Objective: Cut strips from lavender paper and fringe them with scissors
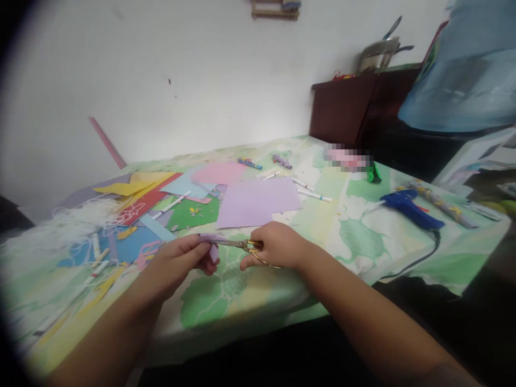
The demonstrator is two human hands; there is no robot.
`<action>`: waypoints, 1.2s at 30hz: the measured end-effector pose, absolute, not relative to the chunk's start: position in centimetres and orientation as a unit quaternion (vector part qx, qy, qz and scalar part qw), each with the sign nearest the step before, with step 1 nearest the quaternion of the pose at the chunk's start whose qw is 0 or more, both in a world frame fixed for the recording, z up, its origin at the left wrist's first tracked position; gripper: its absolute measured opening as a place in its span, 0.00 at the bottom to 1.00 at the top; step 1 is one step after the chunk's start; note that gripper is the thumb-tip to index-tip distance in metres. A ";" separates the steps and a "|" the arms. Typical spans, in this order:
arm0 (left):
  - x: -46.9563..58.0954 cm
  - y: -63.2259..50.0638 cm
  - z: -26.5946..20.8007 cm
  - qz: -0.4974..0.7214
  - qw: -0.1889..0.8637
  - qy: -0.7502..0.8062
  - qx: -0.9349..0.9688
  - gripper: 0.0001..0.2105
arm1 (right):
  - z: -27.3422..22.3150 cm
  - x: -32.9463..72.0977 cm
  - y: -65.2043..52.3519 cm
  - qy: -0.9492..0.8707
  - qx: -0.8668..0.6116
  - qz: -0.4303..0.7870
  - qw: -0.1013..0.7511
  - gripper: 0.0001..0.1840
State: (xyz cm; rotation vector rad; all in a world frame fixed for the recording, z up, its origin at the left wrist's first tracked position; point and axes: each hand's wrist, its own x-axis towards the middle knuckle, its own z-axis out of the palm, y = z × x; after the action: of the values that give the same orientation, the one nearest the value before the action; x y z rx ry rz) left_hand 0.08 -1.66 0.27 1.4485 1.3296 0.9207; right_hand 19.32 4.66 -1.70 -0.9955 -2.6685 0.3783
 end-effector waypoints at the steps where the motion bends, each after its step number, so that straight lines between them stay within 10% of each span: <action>1: 0.1 -1.7 0.3 0.372 0.468 0.543 0.590 0.09 | -1.7 19.3 4.6 -0.921 -0.343 0.129 0.134 0.26; 36: -0.5 -0.7 -0.7 0.494 0.437 0.569 0.491 0.05 | -1.3 20.2 5.2 -0.911 -0.372 0.146 0.103 0.26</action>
State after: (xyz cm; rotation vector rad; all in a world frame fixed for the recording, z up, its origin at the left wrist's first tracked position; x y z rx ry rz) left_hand -0.46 -0.65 -0.72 1.2219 1.4152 1.2294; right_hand 20.20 5.15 -1.30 -1.0987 -2.6884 0.4313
